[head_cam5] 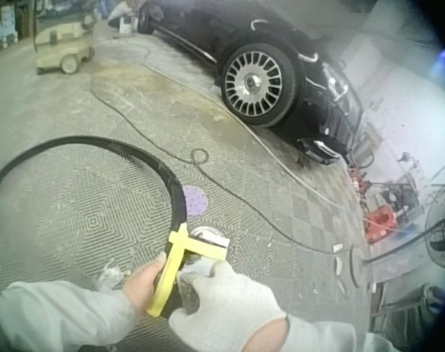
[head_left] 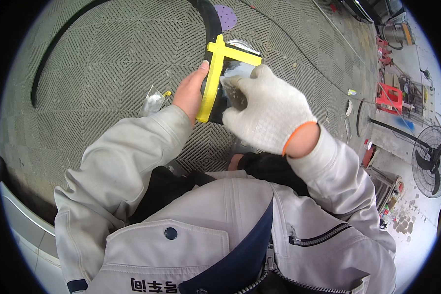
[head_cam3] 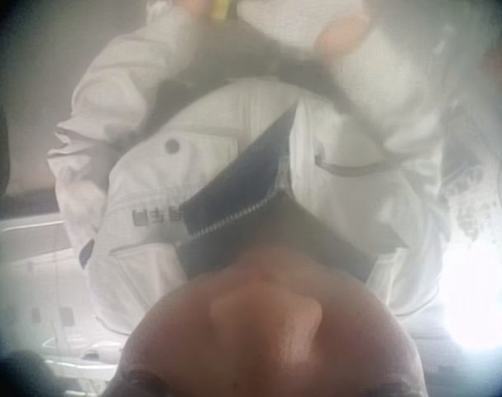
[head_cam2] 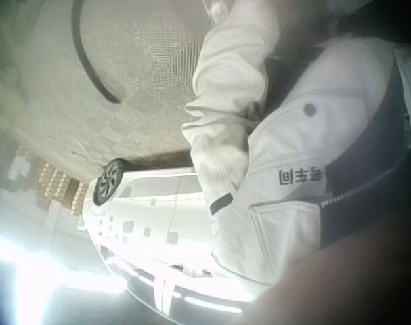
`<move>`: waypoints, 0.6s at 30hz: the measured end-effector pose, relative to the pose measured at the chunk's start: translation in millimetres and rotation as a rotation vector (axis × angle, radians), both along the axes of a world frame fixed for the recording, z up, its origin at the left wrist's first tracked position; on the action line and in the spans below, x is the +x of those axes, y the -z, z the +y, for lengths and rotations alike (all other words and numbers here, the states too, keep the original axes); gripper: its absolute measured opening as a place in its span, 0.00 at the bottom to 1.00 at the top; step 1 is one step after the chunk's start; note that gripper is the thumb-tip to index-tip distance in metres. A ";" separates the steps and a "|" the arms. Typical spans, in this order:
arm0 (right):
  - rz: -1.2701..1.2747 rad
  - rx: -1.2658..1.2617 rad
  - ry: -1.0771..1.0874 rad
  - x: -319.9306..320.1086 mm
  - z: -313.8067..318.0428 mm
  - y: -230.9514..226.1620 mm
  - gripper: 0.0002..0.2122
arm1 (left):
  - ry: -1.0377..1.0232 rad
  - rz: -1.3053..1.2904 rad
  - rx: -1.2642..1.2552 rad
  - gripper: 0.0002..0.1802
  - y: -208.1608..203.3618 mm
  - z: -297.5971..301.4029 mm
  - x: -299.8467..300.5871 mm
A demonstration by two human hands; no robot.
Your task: The person applies a grey compound from a small packet onto a black rectangular panel using a small metal spatula. They spread the compound evenly across the surface of the panel, which is marked with yellow tape.
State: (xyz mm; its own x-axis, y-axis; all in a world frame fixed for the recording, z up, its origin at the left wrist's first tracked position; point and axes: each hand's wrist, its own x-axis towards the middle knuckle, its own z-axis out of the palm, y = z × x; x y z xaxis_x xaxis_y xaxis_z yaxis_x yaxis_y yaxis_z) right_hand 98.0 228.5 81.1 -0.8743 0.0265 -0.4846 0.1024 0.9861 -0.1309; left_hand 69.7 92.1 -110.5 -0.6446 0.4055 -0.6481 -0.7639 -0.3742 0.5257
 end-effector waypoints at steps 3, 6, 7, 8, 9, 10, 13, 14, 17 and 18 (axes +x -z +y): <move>0.099 -0.018 0.020 23.9 -9.7 6.9 0.24 | -0.005 0.001 0.012 0.31 -2.8 -1.3 -0.6; 0.142 -0.021 0.048 42.9 -16.2 12.1 0.29 | -0.028 -0.030 0.025 0.31 -5.2 -1.1 -1.3; 0.165 -0.010 0.022 48.5 -18.1 11.9 0.29 | -0.034 -0.011 0.040 0.31 -5.5 -1.0 -2.2; 0.186 0.000 -0.004 53.0 -20.8 11.7 0.30 | -0.032 -0.034 0.043 0.30 -5.6 -1.1 -2.5; 0.142 0.048 -0.017 55.9 -22.2 10.6 0.30 | -0.034 -0.032 0.055 0.30 -5.5 -1.2 -3.2; 0.119 0.037 -0.001 57.2 -21.5 7.6 0.29 | -0.040 -0.035 0.058 0.29 -5.4 -0.7 -3.5; 0.215 -0.101 -0.013 50.6 -8.1 -6.5 0.25 | -0.053 -0.030 0.052 0.33 -5.9 0.3 -3.7; 0.276 -0.128 0.001 44.9 -0.7 -11.8 0.19 | -0.046 -0.040 0.067 0.33 -6.5 -0.2 -3.8; 0.181 -0.073 0.060 8.6 27.4 -13.1 0.25 | -0.027 -0.051 0.087 0.33 -8.5 -0.9 -1.8; 0.127 -0.004 0.076 -1.7 33.0 -11.0 0.26 | -0.025 -0.031 0.072 0.33 -8.9 -1.3 -0.8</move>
